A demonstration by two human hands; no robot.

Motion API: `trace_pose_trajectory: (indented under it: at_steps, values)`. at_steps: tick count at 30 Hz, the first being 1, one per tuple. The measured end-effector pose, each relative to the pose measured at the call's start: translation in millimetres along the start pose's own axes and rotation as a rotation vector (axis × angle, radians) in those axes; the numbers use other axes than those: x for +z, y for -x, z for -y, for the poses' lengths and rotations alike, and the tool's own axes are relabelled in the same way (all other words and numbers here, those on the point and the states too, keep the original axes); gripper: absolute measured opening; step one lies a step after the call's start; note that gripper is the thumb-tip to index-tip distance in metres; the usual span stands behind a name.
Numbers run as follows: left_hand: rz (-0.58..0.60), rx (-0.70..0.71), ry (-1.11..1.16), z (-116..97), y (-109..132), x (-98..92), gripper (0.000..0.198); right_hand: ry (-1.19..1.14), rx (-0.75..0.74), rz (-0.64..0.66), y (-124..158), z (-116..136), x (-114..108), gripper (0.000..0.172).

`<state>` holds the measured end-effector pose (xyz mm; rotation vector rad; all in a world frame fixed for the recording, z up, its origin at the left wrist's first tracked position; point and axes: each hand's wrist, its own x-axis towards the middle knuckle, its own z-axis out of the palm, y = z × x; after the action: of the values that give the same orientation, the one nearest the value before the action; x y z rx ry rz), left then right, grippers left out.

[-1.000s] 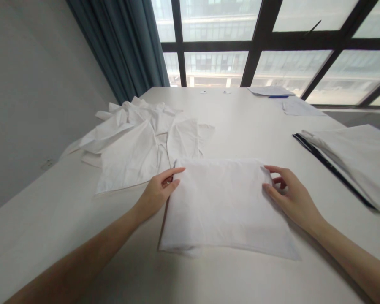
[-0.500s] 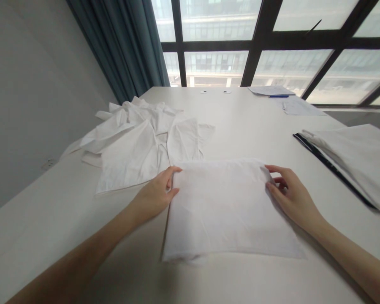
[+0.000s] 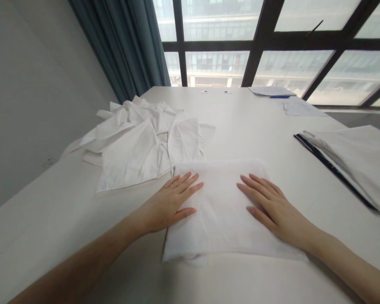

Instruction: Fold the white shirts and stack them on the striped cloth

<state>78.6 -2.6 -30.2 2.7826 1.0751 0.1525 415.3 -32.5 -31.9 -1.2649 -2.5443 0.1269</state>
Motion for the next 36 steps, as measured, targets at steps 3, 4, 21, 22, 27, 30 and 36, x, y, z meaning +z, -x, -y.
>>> trace_pose_trajectory:
  at_steps: [3, 4, 21, 22, 27, 30, 36]
  values:
    - [0.026, -0.025, -0.025, 4.9, 1.1, -2.3, 0.068, 0.031, 0.026, 0.072, 2.1, -4.5, 1.1, 0.058]
    - [0.029, -0.037, -0.039, 6.4, 1.4, -2.7, 0.072, 0.041, 0.028, 0.082, 2.7, -5.7, 1.0, 0.059]
    - [-0.162, -0.080, -0.129, 2.9, -2.0, 1.5, 0.047, -0.094, -0.392, 0.130, 2.3, 19.9, -13.8, 0.051]
    - [-0.154, -0.045, -0.109, -0.8, -1.3, -0.2, 0.045, -0.101, -0.423, 0.162, 2.9, 22.0, -13.8, 0.056]
    - [0.052, 0.189, 0.097, -26.4, 3.6, -12.2, 0.066, -0.085, -0.426, 0.169, 5.0, 23.8, -8.2, 0.051]
    - [0.166, 0.265, 0.167, -39.7, 5.3, -16.4, 0.083, -0.061, -0.413, 0.151, 4.6, 22.2, -4.5, 0.047]
    - [0.158, 0.238, 0.172, -45.0, 5.2, -13.3, 0.092, -0.055, -0.375, 0.132, 4.8, 20.0, -4.1, 0.050]
